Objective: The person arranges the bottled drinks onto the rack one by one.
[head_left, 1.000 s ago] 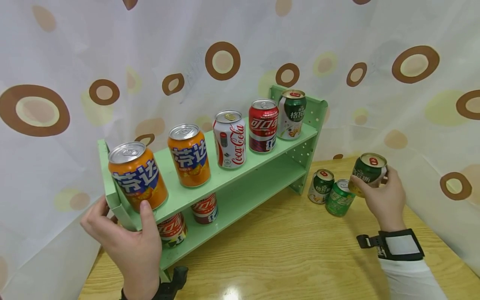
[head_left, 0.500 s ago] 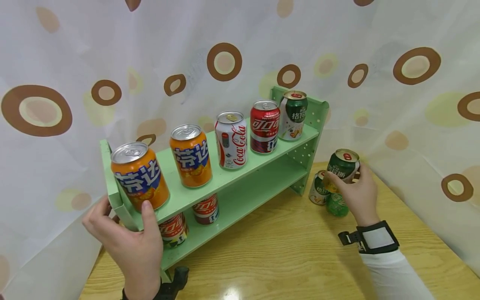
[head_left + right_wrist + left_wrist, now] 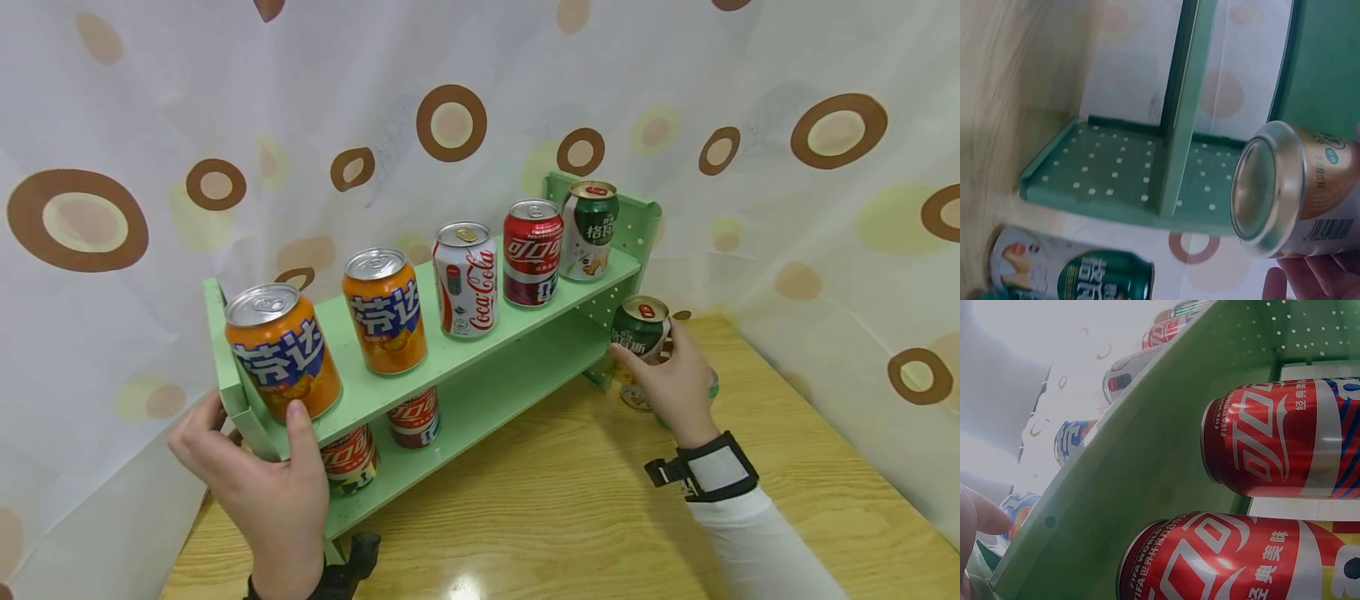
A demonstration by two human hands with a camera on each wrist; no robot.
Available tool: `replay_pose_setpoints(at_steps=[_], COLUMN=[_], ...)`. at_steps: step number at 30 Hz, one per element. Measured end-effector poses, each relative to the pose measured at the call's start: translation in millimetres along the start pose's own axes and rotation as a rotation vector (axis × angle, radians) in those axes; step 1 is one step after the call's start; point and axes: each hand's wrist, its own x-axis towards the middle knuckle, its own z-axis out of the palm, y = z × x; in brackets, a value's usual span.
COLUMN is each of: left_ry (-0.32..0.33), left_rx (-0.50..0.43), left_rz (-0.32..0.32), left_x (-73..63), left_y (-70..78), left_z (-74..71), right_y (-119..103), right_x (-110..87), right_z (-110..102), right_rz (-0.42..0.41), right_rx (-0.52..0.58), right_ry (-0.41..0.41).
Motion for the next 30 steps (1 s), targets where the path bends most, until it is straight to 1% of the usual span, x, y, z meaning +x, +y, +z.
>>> replay_pose_setpoints(at_steps=[6, 12, 19, 30], left_ry=[0.001, -0.001, -0.009, -0.015], left_rx=[0.004, 0.008, 0.011, 0.003], left_rz=[0.001, 0.005, 0.006, 0.009], left_x=[-0.7, -0.5, -0.1, 0.2], left_y=[0.0, -0.4, -0.9, 0.5], left_z=[-0.3, -0.5, -1.0, -0.9], right_y=[-10.7, -17.9, -25.5, -32.3], right_x=[-0.6, -0.2, -1.7, -2.2], right_z=[9.5, 20.8, 34.1, 47.8], right_rz=[-0.020, -0.023, -0.045, -0.066], right_rx=[0.037, 0.035, 0.060, 0.048], right_ry=[-0.054, -0.096, -0.133, -0.143])
